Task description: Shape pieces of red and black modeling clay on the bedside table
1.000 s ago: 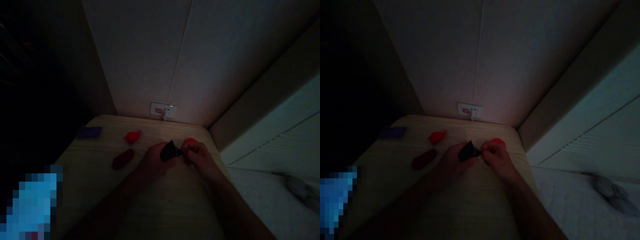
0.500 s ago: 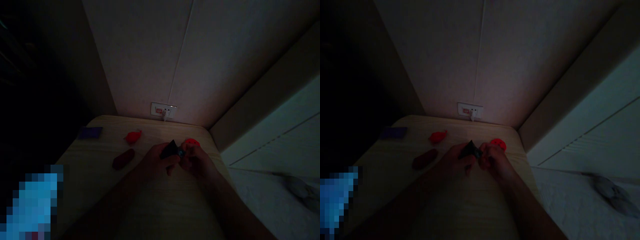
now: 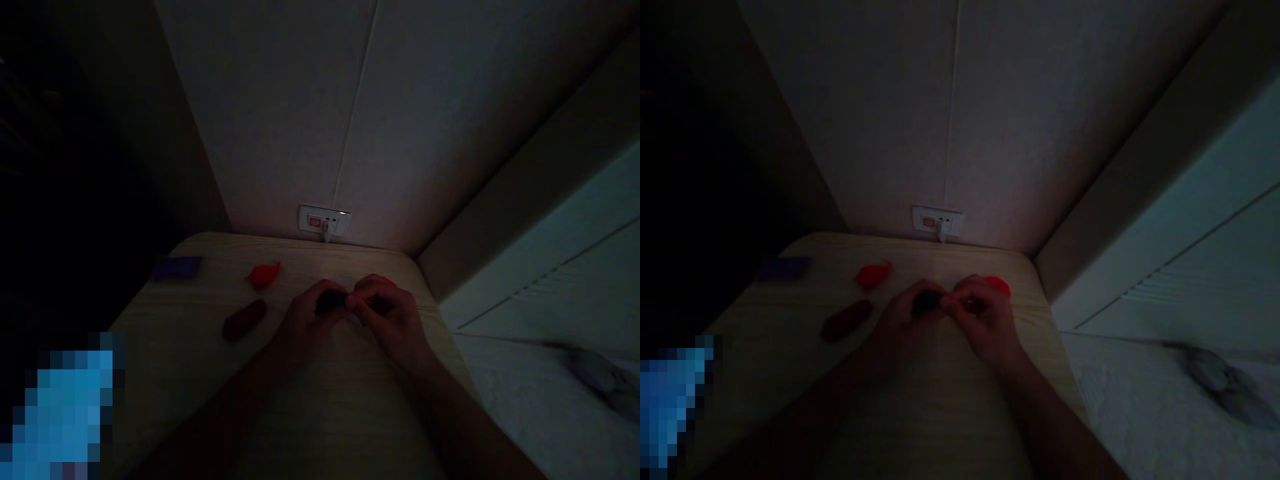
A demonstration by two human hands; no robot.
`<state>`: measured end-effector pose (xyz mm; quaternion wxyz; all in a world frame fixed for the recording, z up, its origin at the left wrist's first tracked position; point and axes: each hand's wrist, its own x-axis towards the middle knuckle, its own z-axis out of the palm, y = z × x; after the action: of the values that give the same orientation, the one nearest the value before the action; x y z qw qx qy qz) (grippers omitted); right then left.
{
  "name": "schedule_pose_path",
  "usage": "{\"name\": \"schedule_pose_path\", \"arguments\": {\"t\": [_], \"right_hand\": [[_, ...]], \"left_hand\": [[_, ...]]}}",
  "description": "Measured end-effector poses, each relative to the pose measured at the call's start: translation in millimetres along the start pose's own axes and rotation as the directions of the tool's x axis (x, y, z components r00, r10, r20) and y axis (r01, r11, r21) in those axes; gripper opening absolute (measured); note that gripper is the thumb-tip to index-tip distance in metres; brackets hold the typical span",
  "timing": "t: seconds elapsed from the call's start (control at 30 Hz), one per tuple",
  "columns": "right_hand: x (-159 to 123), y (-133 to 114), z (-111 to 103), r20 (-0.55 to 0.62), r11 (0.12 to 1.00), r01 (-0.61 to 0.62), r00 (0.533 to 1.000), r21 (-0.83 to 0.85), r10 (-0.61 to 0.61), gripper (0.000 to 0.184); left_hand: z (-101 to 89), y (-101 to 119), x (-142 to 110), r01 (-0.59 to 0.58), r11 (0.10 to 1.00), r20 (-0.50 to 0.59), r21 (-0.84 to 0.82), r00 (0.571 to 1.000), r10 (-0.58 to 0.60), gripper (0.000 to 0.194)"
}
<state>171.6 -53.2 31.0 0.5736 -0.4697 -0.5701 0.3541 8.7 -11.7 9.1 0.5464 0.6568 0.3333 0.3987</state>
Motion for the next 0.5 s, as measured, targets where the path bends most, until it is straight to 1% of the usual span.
{"name": "schedule_pose_path", "arguments": {"t": [0.1, 0.2, 0.27, 0.33, 0.4, 0.5], "right_hand": [[-1, 1, 0, 0.009, 0.999, -0.007, 1.000, -0.039, 0.007, 0.017], [-2, 4, 1, -0.022, 0.998, -0.043, 0.999, -0.054, 0.042, 0.021], [-2, 7, 1, -0.033, 0.993, -0.114, 0.993, 0.023, 0.114, 0.025], [-1, 10, 3, -0.008, 0.967, -0.210, 0.977, 0.143, 0.213, 0.030], [-1, 14, 5, 0.021, 0.918, -0.294, 0.954, 0.267, 0.300, 0.032], [-1, 15, 9, 0.035, 0.826, -0.354, 0.925, 0.438, 0.378, 0.036]], "left_hand": [[-0.1, 1, -2, 0.016, 1.000, 0.020, 0.015, 1.000, -0.017, 0.017], [0.0, 0, -3, 0.044, 0.999, 0.031, 0.020, 0.999, -0.044, 0.019], [0.9, -1, -3, 0.067, 0.998, 0.039, -0.006, 0.997, -0.067, 0.025], [3.1, -2, -2, 0.094, 0.993, 0.037, -0.074, 0.995, -0.092, 0.034], [6.8, -2, -1, 0.117, 0.980, 0.028, -0.162, 0.993, -0.114, 0.040], [14.2, -2, 0, 0.163, 0.934, 0.011, -0.318, 0.986, -0.168, 0.043]]}}
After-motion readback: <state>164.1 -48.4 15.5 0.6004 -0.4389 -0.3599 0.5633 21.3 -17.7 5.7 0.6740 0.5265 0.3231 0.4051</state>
